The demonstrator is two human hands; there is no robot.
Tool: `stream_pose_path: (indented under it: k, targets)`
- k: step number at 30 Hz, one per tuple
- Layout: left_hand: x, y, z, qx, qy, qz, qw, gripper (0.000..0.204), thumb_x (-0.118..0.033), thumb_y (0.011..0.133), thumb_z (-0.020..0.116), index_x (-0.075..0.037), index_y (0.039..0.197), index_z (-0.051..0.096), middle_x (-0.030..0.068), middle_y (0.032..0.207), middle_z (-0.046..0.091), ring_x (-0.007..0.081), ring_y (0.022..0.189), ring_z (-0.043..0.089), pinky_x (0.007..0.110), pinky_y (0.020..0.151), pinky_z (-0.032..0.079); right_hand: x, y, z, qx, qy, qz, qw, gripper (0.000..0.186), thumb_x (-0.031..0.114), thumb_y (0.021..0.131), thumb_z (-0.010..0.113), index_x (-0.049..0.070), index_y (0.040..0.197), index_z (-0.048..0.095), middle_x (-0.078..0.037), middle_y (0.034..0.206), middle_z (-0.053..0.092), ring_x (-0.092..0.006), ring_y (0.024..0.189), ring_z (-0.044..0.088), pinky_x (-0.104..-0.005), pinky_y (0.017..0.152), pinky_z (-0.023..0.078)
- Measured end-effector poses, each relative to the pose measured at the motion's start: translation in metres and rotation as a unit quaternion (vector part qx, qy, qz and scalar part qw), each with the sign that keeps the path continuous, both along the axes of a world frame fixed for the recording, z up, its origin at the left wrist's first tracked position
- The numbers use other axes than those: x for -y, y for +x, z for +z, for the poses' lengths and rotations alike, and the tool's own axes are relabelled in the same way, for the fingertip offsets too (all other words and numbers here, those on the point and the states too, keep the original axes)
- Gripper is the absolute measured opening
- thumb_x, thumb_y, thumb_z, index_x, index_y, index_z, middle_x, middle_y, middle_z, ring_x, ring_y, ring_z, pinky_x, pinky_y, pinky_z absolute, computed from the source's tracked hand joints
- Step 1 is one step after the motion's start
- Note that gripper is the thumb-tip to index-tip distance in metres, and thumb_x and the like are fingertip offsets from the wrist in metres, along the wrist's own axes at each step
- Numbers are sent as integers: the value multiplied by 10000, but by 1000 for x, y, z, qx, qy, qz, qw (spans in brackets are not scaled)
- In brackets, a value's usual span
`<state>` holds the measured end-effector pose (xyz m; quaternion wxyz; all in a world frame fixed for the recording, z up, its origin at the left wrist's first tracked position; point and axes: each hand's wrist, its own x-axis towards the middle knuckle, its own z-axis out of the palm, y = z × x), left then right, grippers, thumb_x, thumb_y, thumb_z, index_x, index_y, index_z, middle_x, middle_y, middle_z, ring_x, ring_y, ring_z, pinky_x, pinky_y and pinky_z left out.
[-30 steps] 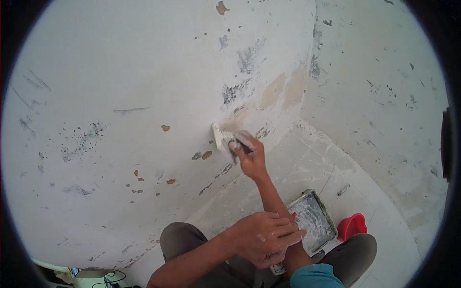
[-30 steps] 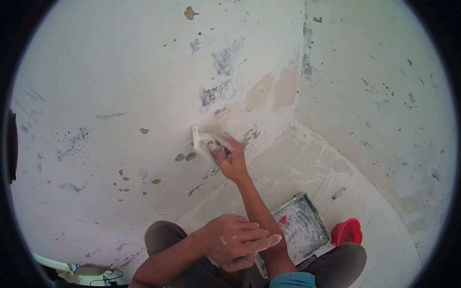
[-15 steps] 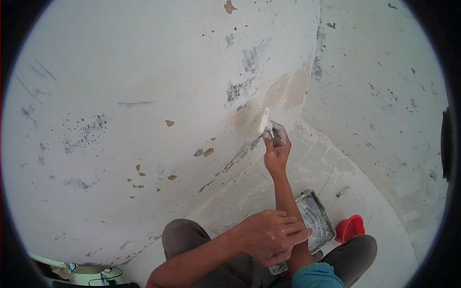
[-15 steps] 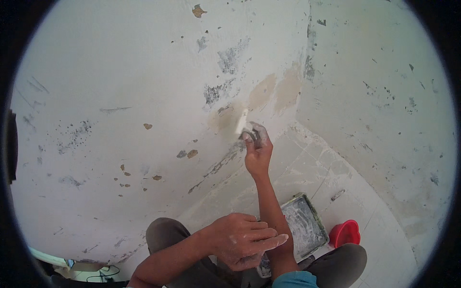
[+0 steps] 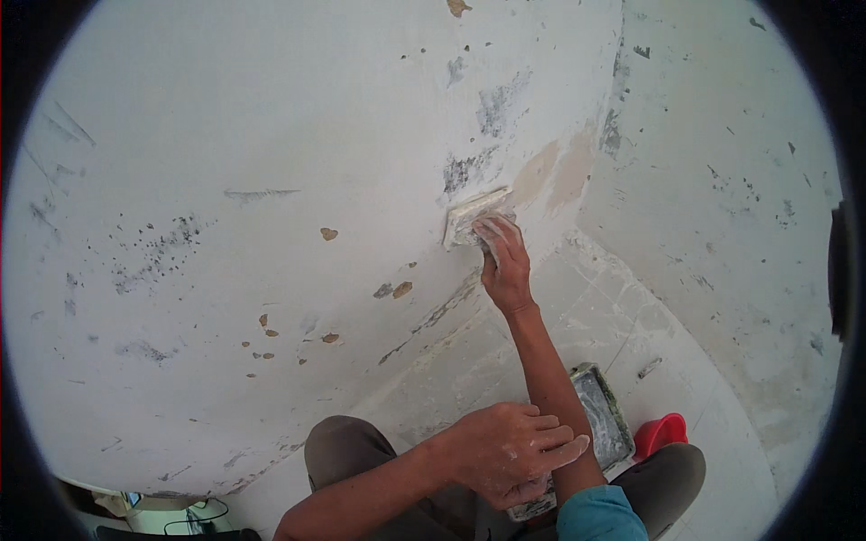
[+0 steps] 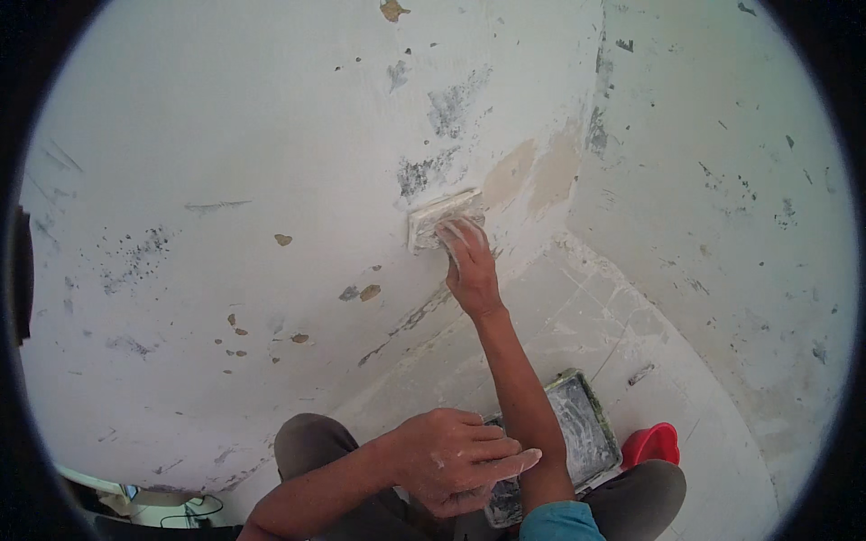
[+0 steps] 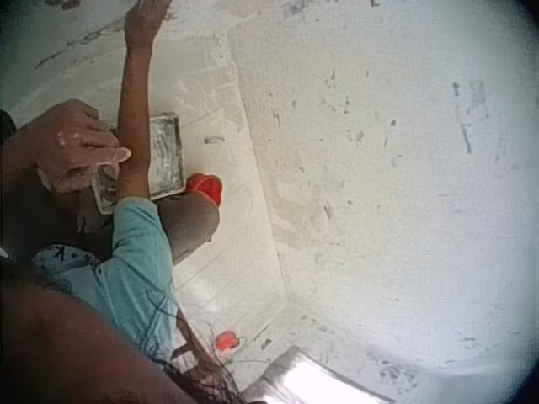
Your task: Applying plaster filler to patch holes in a wall.
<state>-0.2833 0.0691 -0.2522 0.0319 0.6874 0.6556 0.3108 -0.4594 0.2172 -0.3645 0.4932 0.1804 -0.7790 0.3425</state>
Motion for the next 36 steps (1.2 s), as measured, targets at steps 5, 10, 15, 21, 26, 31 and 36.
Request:
stream_pose_path:
  k: [5, 10, 15, 21, 26, 31, 36]
  targets:
    - [-2, -5, 1, 13, 10, -7, 1000, 646, -233, 776, 681, -36, 1379, 556, 90, 1049, 703, 200, 824, 689, 331, 684, 554, -8, 3, -32, 34, 7, 36, 999, 615, -197, 686, 588, 47, 1250, 617, -150, 1256, 603, -392, 1214, 555, -475, 1038, 469]
    - [-7, -7, -2, 1, 8, 2, 1000, 656, -219, 764, 674, -39, 1383, 555, 91, 1054, 704, 202, 821, 695, 331, 690, 563, -13, 35, -31, 138, 2, 103, 985, 503, -149, 761, 593, 6, 1239, 602, -178, 1167, 629, -388, 1128, 603, -440, 999, 491]
    - [-16, -2, 1, 11, 32, -4, 999, 658, -201, 755, 668, -51, 1386, 556, 80, 1043, 703, 203, 814, 696, 333, 682, 565, -24, 26, -18, 130, -376, 81, 914, 235, 36, 994, 569, -32, 1216, 602, -91, 1098, 668, -145, 981, 627, -287, 882, 489]
    - [-12, 2, 3, 15, 24, 11, 1000, 671, -184, 744, 674, -51, 1390, 549, 66, 1013, 692, 200, 782, 684, 324, 642, 543, -16, -8, 14, 113, -419, 75, 898, 244, 108, 1006, 606, -43, 1198, 619, -75, 1038, 682, -117, 954, 607, -268, 855, 481]
    - [-5, 0, 5, 13, -8, 8, 1000, 701, -172, 726, 676, -34, 1399, 536, 84, 1028, 680, 208, 799, 679, 327, 642, 543, 9, -11, 9, 95, -374, 41, 922, 241, 77, 965, 629, -56, 1165, 612, -123, 993, 655, -193, 915, 623, -318, 841, 496]
    - [-4, 2, 5, 25, 10, 1, 1000, 652, -202, 725, 681, 7, 1331, 563, 136, 1034, 679, 262, 847, 679, 369, 691, 551, 32, 3, 12, 59, -325, 38, 943, 213, 38, 935, 625, -53, 1127, 611, -164, 995, 642, -270, 889, 636, -355, 811, 498]
    - [-7, 3, 4, 36, 9, -5, 999, 603, -227, 725, 679, 38, 1260, 599, 175, 1020, 682, 320, 900, 688, 405, 765, 562, 60, 31, 19, 57, -269, 59, 960, 194, 33, 909, 634, -44, 1084, 603, -183, 974, 623, -332, 843, 628, -362, 778, 497]
